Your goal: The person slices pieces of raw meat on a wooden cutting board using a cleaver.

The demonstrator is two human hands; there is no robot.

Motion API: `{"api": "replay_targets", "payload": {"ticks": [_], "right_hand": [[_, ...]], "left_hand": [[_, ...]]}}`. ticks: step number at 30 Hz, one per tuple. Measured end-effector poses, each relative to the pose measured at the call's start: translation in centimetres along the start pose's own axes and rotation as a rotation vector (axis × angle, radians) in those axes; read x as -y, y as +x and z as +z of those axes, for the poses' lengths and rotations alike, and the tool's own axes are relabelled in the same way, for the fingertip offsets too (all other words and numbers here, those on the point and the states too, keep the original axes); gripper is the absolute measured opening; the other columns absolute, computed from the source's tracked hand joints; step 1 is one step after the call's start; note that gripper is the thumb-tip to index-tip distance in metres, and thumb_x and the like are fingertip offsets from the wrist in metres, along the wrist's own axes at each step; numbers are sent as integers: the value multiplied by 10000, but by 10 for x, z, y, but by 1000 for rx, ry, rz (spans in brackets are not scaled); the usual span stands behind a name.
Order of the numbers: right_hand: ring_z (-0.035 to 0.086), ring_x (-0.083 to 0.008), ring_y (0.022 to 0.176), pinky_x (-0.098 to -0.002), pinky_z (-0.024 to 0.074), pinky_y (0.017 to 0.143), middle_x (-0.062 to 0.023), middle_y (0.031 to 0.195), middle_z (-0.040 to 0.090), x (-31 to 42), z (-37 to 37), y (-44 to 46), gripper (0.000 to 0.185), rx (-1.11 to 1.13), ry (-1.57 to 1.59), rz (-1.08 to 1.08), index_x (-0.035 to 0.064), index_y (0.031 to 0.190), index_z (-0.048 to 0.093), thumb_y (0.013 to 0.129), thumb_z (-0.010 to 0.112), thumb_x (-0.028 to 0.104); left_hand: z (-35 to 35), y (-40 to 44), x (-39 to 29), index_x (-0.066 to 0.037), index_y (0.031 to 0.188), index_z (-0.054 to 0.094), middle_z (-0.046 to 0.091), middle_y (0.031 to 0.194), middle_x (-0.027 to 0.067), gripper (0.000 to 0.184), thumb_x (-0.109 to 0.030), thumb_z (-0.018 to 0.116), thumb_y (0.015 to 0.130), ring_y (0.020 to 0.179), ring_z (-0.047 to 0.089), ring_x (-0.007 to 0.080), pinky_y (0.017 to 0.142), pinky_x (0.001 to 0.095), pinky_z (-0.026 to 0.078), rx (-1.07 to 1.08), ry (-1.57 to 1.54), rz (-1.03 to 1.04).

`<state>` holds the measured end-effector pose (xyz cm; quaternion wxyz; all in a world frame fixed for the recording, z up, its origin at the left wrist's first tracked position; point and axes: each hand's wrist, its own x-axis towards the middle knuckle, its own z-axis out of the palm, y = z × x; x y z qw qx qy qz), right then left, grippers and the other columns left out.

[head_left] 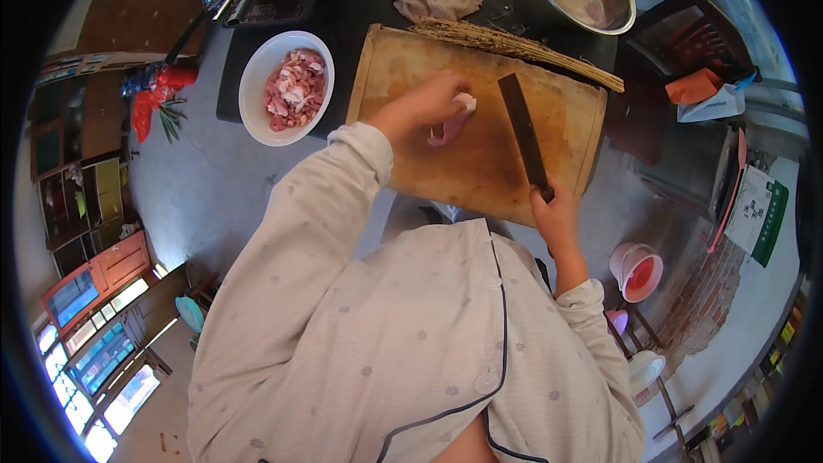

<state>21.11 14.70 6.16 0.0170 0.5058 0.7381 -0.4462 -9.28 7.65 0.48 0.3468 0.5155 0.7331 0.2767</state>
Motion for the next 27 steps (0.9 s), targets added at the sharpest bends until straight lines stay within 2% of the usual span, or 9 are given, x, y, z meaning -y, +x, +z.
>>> {"api": "replay_targets", "payload": {"ticks": [3,9,12,15,18,21,23,27], "right_hand": [[578,-222,584,-366,461,594,-128,659,611,0,-2,-3,304,-11,1,-7,53,1121,679,853,625,185],[545,-188,560,-341,441,567,-106,632,588,-9,5,-7,287,-37,72,45,45,1102,681,857,630,184],[497,-151,550,-326,418,552,-74,605,545,-8,1,-7,278,-18,153,82,38,1093,682,864,632,188],[454,-125,547,-317,396,539,-44,593,509,-20,2,-5,264,-61,237,83,19,1063,682,871,635,193],[446,-109,548,-310,383,529,-26,592,503,-10,-6,-6,262,-28,268,166,1,1047,675,873,639,193],[443,-98,556,-301,378,528,-12,599,507,-2,-7,-8,259,-16,267,185,-11,1040,670,875,637,187],[441,-95,558,-298,377,528,-10,601,509,2,-4,-10,266,-4,265,151,-9,1054,668,875,637,185],[431,-90,565,-292,382,532,-19,602,499,12,9,-15,276,71,233,95,-2,1075,667,874,639,184]], "left_hand": [[-9,1,-22,-84,1044,681,608,1050,139,233,-128,649,818,1073,559,314,899,406,468,137,317,-52],[-8,0,-33,-93,983,700,608,1039,99,170,-120,642,826,1085,543,318,880,419,468,86,379,60],[-5,-2,-40,-78,986,697,640,991,114,188,-111,640,810,966,590,352,830,432,482,22,404,202],[-9,-4,-63,-52,989,688,682,889,93,169,-143,647,853,790,640,288,741,389,500,-16,255,60],[-8,-17,-62,-22,984,682,693,819,51,189,-187,661,895,695,620,165,665,315,487,-280,-412,-234],[15,-29,11,-10,945,693,707,830,98,269,-268,680,871,773,655,175,689,308,499,-372,-406,-378],[33,-47,38,0,947,689,710,823,99,283,-270,681,863,755,659,179,678,312,501,-421,-415,-409],[39,-70,38,-9,944,689,715,833,109,272,-266,673,856,723,670,199,672,323,504,-458,-375,-488]]}}
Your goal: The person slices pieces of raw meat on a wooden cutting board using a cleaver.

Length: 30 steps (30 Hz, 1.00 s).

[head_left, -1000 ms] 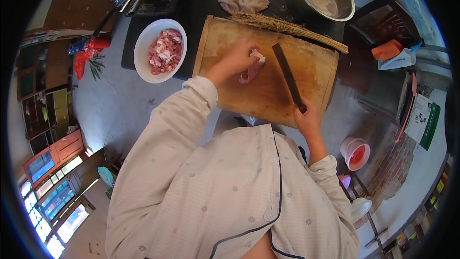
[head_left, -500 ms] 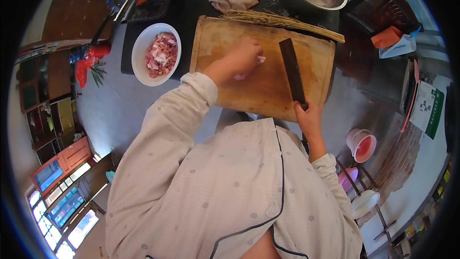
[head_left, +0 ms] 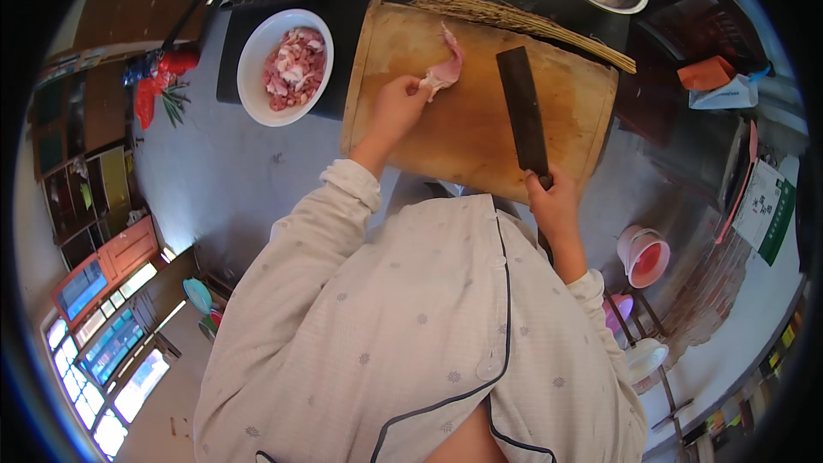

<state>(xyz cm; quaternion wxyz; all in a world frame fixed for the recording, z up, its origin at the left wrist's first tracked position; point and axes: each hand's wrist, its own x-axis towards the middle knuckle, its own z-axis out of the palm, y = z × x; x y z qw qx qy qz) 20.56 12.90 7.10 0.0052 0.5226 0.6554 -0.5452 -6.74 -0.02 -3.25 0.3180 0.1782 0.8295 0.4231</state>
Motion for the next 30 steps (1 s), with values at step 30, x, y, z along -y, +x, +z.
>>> {"api": "replay_targets", "payload": {"ticks": [30], "right_hand": [[648,-427,775,-456,519,688,-258,812,653,87,116,48,276,4,-648,-518,27,1074,679,833,604,137]], "left_hand": [[-1,-23,-6,-100,985,677,671,939,126,223,-100,639,765,907,630,350,753,457,520,-161,238,205]]}}
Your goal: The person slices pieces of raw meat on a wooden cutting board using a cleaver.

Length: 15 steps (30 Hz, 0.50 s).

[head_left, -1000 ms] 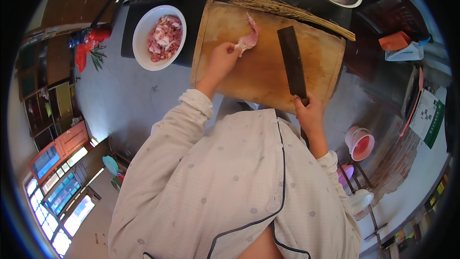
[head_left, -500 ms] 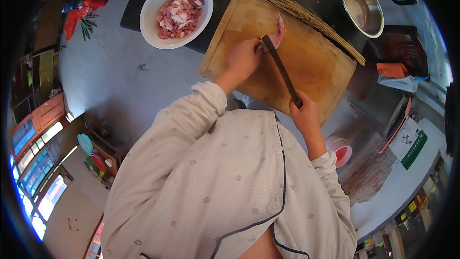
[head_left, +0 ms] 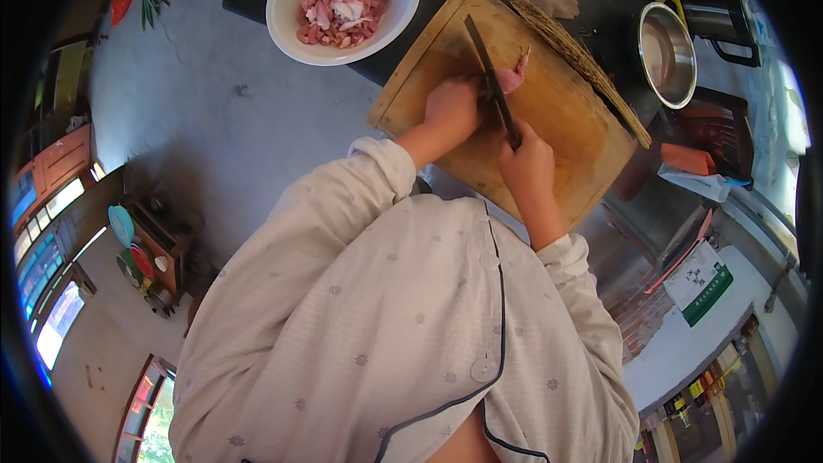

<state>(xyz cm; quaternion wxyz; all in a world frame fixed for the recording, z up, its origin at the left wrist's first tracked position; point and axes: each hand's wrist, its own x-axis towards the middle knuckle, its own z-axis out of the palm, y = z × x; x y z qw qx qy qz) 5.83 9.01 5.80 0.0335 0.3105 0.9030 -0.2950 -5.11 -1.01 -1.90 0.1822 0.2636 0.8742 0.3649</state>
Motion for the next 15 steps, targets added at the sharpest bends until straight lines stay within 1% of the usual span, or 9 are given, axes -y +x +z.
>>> {"api": "replay_targets", "payload": {"ticks": [3,6,9,11,13,15], "right_hand": [[652,-429,769,-456,519,688,-254,801,655,-25,-7,-27,277,43,3,42,25,1074,678,834,610,145],[650,-431,748,-459,514,681,-250,779,650,-24,-11,-54,271,21,-34,111,15,1058,676,831,610,147],[645,-442,874,-496,522,768,-253,903,679,-11,-7,-34,302,79,-79,146,60,1084,679,809,611,166],[643,-451,859,-498,519,759,-261,881,675,-2,8,-3,289,51,-96,94,52,1071,679,816,609,170],[637,-463,858,-494,517,755,-275,861,665,40,2,30,264,58,-34,138,40,1043,677,833,593,176],[639,-463,860,-485,519,753,-281,859,662,38,2,40,260,46,46,145,28,1032,676,838,590,178]], "left_hand": [[-4,1,-2,-104,934,691,678,902,136,169,-185,637,796,893,638,360,756,469,509,-46,-69,17],[-4,-2,2,-91,910,683,680,892,141,160,-198,630,802,874,639,371,733,476,506,23,-24,66],[-4,-5,-1,-84,895,677,677,872,147,150,-193,628,804,856,640,374,714,477,506,57,-41,89],[-10,-3,-6,-80,882,672,673,863,151,143,-192,627,806,852,640,375,712,475,507,91,-83,54],[-11,-4,-4,-77,869,670,670,855,156,136,-189,627,805,849,640,375,710,473,508,106,-98,32],[-8,-5,0,-75,857,669,667,850,161,128,-184,629,802,847,641,374,708,473,509,111,-92,30]]}}
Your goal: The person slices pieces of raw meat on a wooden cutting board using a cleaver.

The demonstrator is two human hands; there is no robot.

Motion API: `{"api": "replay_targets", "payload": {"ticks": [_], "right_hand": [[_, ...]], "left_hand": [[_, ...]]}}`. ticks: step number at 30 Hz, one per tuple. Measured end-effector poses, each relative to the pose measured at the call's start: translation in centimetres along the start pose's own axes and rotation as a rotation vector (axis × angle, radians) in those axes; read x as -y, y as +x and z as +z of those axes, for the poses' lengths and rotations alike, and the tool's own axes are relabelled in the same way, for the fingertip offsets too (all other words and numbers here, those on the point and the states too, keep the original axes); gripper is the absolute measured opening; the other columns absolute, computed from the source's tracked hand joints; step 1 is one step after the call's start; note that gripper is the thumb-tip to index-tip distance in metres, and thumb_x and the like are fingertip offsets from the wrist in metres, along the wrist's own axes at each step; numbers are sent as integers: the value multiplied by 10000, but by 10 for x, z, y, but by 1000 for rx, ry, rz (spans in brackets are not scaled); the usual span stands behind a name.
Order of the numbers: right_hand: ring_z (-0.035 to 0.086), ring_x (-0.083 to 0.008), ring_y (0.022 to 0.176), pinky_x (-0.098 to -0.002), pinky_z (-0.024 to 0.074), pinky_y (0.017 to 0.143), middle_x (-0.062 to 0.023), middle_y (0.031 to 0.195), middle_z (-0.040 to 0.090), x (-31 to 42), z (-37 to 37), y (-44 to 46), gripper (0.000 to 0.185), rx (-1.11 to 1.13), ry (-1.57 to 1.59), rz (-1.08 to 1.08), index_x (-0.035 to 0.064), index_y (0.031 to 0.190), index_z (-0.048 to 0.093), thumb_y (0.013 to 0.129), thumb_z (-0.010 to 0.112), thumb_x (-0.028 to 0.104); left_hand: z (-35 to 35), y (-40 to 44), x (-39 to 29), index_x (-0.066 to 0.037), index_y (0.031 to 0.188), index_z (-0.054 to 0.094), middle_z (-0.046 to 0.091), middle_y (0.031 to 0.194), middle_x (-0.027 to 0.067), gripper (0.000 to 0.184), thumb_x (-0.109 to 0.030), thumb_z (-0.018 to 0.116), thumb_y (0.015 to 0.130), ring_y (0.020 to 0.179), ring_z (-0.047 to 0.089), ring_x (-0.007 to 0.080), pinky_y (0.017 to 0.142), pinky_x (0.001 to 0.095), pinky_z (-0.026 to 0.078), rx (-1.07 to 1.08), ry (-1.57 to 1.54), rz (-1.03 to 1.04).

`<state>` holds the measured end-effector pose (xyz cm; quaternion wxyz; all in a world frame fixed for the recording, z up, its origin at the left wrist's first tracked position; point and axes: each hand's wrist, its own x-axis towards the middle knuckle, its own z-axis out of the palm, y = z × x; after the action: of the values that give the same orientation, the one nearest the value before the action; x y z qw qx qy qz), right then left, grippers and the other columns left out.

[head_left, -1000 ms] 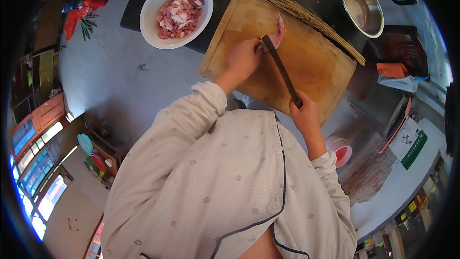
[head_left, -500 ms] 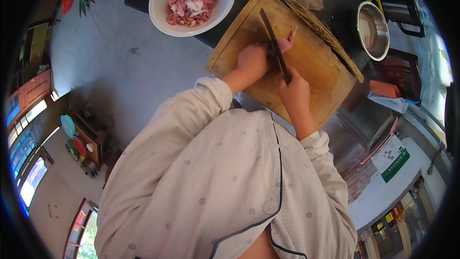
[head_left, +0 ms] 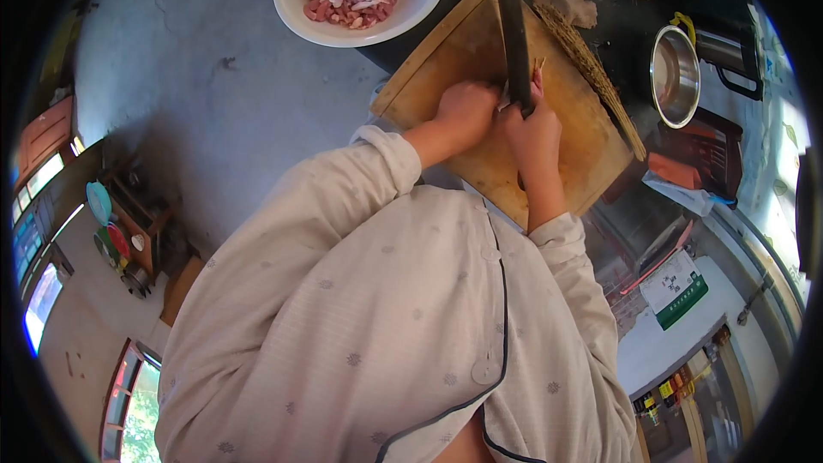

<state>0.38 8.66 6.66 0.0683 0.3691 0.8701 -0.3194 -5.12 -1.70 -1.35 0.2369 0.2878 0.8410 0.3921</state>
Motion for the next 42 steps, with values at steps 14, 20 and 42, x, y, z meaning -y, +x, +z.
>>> {"api": "replay_targets", "payload": {"ticks": [14,20,42], "right_hand": [[616,-277,579,-388,492,576,-188,682,623,-47,14,-18,195,-50,70,73,-40,899,642,850,639,149],[476,-74,504,-263,351,454,17,590,503,-70,-20,-26,180,50,698,345,8,788,589,900,633,142],[587,-230,557,-365,463,564,-161,630,602,-45,-14,-112,216,-25,56,222,-3,1011,679,852,629,136]], "left_hand": [[-9,-2,17,-58,780,648,650,818,145,86,-142,647,760,838,630,363,725,475,502,-6,27,78],[-29,4,15,-71,836,628,650,875,119,110,-151,647,763,887,624,335,741,470,496,147,70,64],[1,19,14,-100,944,640,589,885,58,168,-159,557,810,919,551,231,823,361,408,82,572,477]]}}
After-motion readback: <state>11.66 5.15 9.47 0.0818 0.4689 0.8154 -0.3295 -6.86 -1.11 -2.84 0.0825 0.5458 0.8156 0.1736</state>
